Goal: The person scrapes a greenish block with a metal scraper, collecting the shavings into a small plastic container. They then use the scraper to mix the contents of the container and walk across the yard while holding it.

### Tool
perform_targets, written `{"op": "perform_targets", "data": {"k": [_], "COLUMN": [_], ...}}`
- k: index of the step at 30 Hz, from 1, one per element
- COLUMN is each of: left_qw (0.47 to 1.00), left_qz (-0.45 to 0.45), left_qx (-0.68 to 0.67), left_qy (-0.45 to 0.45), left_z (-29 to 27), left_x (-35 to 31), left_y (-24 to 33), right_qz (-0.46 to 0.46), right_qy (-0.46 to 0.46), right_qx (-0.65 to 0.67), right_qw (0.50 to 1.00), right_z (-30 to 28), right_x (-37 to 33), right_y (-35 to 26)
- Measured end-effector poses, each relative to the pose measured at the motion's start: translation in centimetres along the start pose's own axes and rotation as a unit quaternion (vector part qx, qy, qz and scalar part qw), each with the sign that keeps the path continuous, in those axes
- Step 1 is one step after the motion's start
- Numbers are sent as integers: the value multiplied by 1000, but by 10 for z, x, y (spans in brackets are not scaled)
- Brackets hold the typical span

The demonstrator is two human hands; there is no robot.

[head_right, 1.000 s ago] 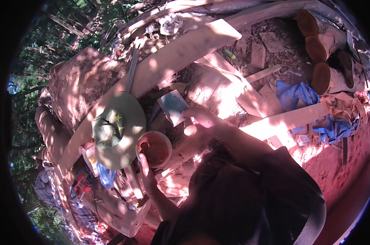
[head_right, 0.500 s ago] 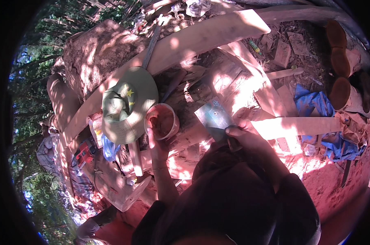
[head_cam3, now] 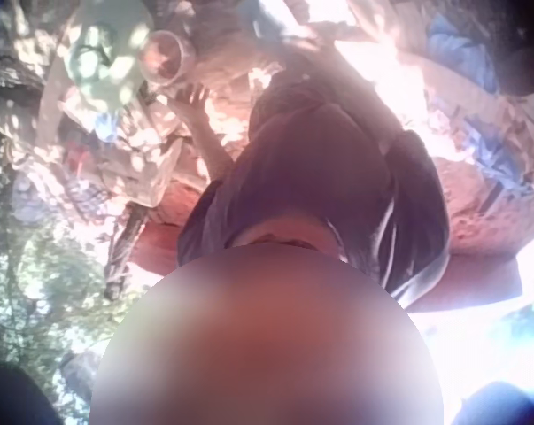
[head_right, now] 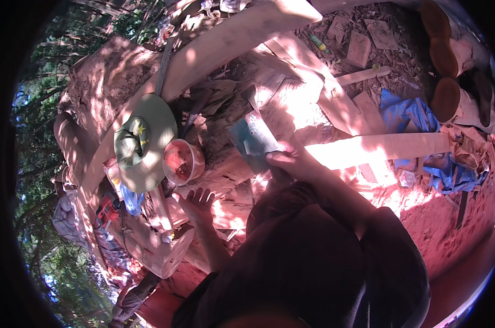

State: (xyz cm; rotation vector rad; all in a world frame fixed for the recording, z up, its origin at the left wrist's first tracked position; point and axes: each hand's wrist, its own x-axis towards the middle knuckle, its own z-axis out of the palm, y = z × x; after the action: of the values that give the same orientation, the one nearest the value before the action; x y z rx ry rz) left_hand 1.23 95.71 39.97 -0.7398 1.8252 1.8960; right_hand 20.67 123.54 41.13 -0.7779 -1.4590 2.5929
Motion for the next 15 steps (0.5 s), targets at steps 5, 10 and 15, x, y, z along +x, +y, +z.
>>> {"op": "perform_targets", "data": {"k": [5, 10, 15], "left_qw": [985, 918, 922], "left_qz": [-7, 27, 15], "left_qx": [87, 103, 103], "left_qy": [-149, -382, -373], "left_z": [34, 113, 153], "left_x": [-55, -96, -112], "left_y": [-21, -38, -51], "right_qz": [-46, -41, -2], "right_qy": [2, -31, -36], "right_qx": [-10, -30, -35], "right_qw": [999, 998, 999], "right_z": [-17, -29, -35], "right_x": [1, -5, -13], "right_y": [11, 13, 7]}}
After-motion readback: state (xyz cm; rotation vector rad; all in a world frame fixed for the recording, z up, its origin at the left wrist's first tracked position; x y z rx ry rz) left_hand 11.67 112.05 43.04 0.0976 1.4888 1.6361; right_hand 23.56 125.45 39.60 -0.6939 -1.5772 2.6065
